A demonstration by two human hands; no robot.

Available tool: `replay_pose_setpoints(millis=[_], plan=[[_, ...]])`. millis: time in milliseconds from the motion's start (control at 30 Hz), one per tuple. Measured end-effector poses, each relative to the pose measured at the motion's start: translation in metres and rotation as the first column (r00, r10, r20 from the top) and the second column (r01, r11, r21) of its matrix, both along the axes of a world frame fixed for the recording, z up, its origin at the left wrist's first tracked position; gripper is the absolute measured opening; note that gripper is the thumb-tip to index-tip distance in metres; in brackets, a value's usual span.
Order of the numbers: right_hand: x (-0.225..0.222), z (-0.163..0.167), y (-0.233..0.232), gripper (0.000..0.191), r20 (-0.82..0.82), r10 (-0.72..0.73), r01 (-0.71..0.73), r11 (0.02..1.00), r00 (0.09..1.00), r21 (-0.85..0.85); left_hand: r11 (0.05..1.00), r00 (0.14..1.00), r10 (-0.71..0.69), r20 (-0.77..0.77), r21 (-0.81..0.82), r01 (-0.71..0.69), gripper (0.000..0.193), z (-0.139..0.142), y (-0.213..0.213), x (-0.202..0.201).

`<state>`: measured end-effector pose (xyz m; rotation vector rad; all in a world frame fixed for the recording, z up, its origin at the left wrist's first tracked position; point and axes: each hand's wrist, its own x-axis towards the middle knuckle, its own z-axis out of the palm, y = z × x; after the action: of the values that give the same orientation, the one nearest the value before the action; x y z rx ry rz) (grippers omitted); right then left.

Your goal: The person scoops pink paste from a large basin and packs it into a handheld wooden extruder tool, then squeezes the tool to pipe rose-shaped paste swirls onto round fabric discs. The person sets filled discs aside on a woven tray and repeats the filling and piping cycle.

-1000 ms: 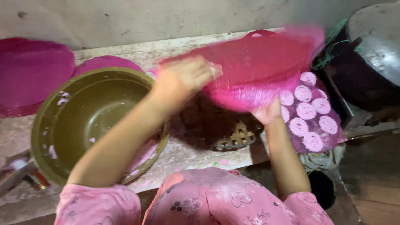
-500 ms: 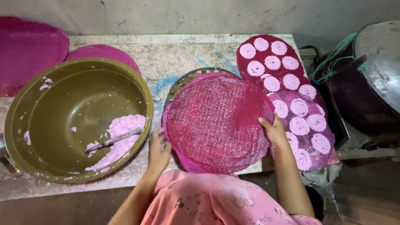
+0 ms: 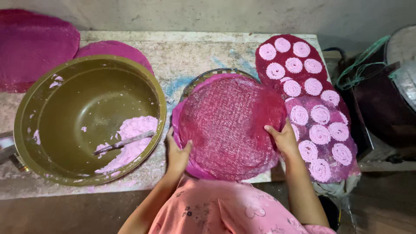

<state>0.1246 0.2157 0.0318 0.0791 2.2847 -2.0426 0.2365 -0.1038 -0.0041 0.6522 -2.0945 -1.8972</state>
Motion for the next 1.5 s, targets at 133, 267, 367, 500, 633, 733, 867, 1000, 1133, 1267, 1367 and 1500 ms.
replay_pose_setpoints(millis=[133, 267, 367, 500, 633, 733, 867, 1000, 1133, 1267, 1367, 1500], plan=[[0.004, 0.023, -0.014, 0.053, -0.117, -0.078, 0.091, 0.99, 0.99, 0.105, 0.991, 0.985, -0.038, -0.167, -0.134, 0.016, 0.077, 0.013, -0.007, -0.013], [0.002, 0.042, -0.015, 0.05, -0.065, -0.154, 0.151, 0.987, 0.986, -0.044, 0.997, 0.948, -0.079, -0.308, -0.003, 0.082, 0.08, 0.025, -0.016, -0.045], [-0.003, 0.037, -0.02, 0.051, 0.031, -0.084, 0.086, 0.994, 0.996, -0.071, 0.988, 0.972, -0.063, -0.226, 0.126, 0.093, 0.085, 0.026, -0.015, -0.076], [-0.005, 0.017, -0.029, 0.05, 0.119, -0.004, 0.012, 0.998, 0.993, -0.065, 0.998, 0.991, -0.067, -0.117, 0.009, 0.069, 0.094, 0.022, -0.011, -0.093], [0.003, 0.008, -0.016, 0.073, -0.01, 0.044, -0.045, 0.996, 0.999, -0.077, 0.992, 0.946, -0.124, -0.299, -0.062, 0.11, 0.08, 0.022, -0.013, -0.093], [0.012, 0.013, -0.008, 0.087, -0.19, 0.063, 0.054, 0.831, 0.98, 0.554, 0.882, 0.95, -0.195, -0.245, -0.468, 0.061, 0.085, 0.035, -0.02, -0.076], [0.011, 0.033, -0.044, 0.086, -0.593, 0.135, 0.424, 0.575, 0.794, 0.699, 0.771, 0.886, -0.39, -0.251, -0.614, 0.166, 0.074, 0.062, -0.04, -0.013], [-0.006, 0.053, -0.136, 0.055, -0.46, 0.374, -0.036, 0.805, 0.805, 0.592, 0.746, 0.751, -0.659, -0.048, -0.174, 0.643, 0.059, 0.086, -0.093, 0.048], [-0.001, 0.06, -0.232, 0.047, -0.485, 0.539, -0.33, 0.828, 0.689, 0.453, 0.999, 0.927, -0.034, -0.375, -0.019, 0.029, 0.037, 0.089, -0.187, 0.096], [0.026, 0.062, -0.29, 0.038, -0.516, 0.469, -0.397, 0.883, 0.717, 0.252, 0.69, 0.618, 0.605, -0.502, -0.056, -0.722, 0.04, 0.06, -0.323, 0.138], [0.043, 0.061, -0.311, 0.032, -0.545, 0.39, -0.389, 0.913, 0.742, 0.123, 0.307, 0.641, 0.742, -0.195, -0.752, -0.584, 0.06, 0.032, -0.386, 0.152], [0.056, 0.051, -0.31, 0.028, -0.552, 0.323, -0.28, 0.946, 0.768, 0.164, 0.284, 0.598, 0.799, 0.06, -0.915, -0.288, 0.081, 0.022, -0.434, 0.137]])
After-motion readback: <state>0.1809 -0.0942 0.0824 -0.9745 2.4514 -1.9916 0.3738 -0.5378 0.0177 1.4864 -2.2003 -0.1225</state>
